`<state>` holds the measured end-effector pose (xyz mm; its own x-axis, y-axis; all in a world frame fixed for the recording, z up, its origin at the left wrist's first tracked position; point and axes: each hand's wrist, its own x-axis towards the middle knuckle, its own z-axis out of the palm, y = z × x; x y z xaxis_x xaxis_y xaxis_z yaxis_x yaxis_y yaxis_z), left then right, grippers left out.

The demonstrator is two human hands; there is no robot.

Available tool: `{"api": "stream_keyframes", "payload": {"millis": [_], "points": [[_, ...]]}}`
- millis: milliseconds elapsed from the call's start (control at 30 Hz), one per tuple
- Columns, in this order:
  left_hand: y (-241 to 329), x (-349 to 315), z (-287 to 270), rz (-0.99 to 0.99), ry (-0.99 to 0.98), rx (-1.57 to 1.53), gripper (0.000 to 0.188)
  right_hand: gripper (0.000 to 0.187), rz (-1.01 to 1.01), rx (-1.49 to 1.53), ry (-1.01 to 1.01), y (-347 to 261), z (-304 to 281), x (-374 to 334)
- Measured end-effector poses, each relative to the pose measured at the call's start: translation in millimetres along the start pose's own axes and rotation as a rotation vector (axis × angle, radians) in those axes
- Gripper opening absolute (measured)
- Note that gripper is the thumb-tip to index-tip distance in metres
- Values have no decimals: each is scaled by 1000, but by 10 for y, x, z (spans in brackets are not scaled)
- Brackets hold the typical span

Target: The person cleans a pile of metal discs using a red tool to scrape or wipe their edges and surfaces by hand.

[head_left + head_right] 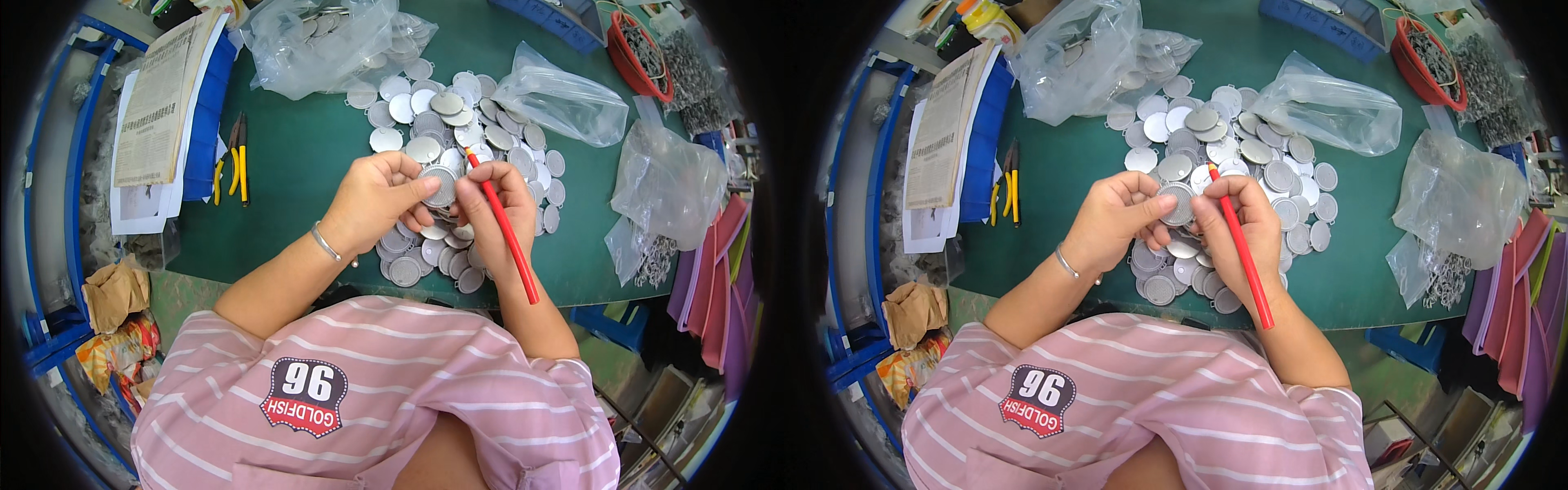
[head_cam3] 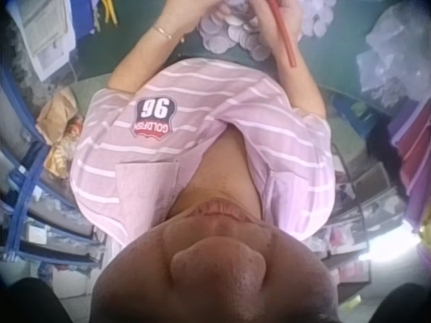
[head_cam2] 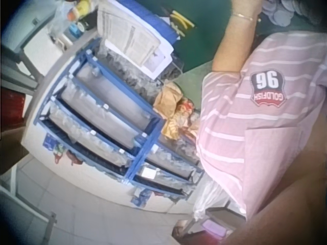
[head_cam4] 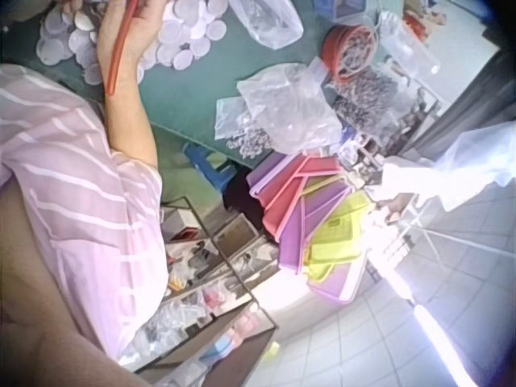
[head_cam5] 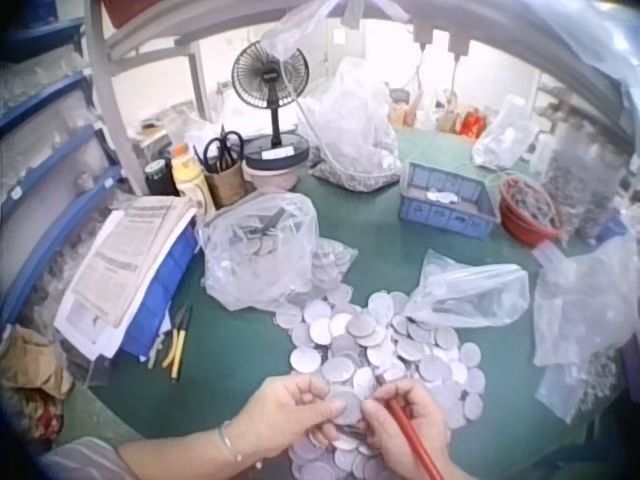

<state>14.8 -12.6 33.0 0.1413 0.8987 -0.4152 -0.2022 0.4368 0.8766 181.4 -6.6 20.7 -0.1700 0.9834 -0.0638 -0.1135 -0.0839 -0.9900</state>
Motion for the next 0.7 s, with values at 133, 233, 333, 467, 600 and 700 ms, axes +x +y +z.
{"api": "stream_keyframes", "payload": {"millis": [133,233,333,467,600,700], "points": [[-56,68,-39,-40,55,-83,21,23,-376,-358,122,90,-93,1],[-187,115,-83,-75,94,-124,21,21,-488,-350,159,161,-147,-76],[-221,127,-76,-75,95,-114,21,15,-244,55,204,227,12,-210],[-231,132,-84,-69,77,-110,19,13,-324,-39,215,384,21,-212],[-227,131,-86,-64,73,-112,18,12,-402,-15,133,418,-48,-223],[-233,139,-86,-60,68,-111,18,11,-433,-39,105,432,-66,-229]]}}
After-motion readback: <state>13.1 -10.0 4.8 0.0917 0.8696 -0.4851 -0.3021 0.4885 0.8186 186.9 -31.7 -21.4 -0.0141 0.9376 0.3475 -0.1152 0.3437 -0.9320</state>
